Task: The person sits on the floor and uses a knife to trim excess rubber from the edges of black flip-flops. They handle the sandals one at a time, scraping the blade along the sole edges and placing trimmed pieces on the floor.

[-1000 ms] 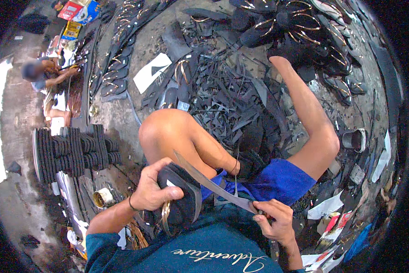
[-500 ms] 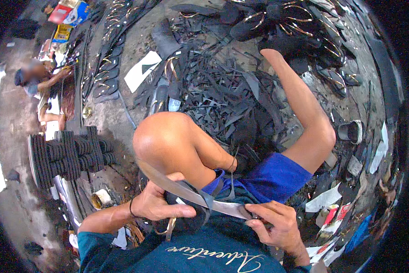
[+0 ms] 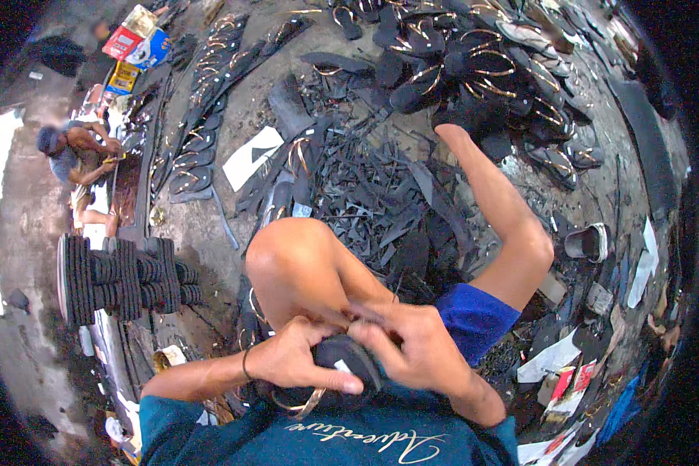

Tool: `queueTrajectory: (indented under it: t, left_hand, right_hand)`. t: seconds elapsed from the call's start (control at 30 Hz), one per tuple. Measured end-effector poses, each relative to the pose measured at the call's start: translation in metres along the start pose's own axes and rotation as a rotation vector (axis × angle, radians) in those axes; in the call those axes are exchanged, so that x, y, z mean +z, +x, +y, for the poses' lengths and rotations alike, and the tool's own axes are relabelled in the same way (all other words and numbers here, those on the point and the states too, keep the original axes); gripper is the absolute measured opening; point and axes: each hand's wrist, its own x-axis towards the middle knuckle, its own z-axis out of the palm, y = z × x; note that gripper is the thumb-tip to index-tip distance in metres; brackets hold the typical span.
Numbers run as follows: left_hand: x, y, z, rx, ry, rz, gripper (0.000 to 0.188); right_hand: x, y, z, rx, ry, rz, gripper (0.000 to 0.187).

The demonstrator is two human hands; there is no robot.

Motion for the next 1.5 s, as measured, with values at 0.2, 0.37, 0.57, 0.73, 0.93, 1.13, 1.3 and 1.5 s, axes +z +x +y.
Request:
queueTrajectory:
  t: [0.2, 0.37, 0.57, 0.73, 0.93, 1.13, 1.3, 1.5]
  left_hand:
    - [-0.059, 0.042, -0.001, 0.008, -0.467, 0.781, 0.031]
    - [-0.094, 0.072, 0.015, 0.309, -0.434, 0.734, 0.043]
    - [-0.115, 0.045, -0.033, 0.423, -0.460, 0.918, 0.048]
    - [-0.132, -0.001, -0.141, 0.233, -0.484, 1.140, 0.044]
    - [-0.107, -0.041, -0.304, -0.031, -0.528, 1.221, 0.038]
    - [-0.072, -0.055, -0.385, -0.154, -0.043, 1.281, 0.050]
    - [-0.079, -0.093, -0.379, -0.377, 0.326, 1.478, 0.046]
    - [-0.128, -0.069, -0.394, -0.536, 0.428, 1.489, 0.047]
  right_hand:
    - [0.022, -0.023, 0.031, 0.245, 0.571, 0.009, 0.048]
    - [-0.013, 0.031, 0.016, 0.271, 0.447, 0.274, 0.018]
    - [-0.146, 0.081, -0.011, -0.080, 0.892, 0.836, 0.053]
    - [-0.203, -0.052, 0.098, 0.162, 0.034, 1.249, 0.039]
    - [-0.137, -0.246, 0.329, 0.797, -0.937, 1.165, 0.036]
    - [-0.118, -0.271, 0.401, 0.768, -1.412, 1.280, 0.036]
    - [-0.247, -0.163, 0.205, 0.341, -0.749, 1.359, 0.059]
    - [-0.133, 0.085, -0.074, -0.217, -0.585, 0.800, 0.039]
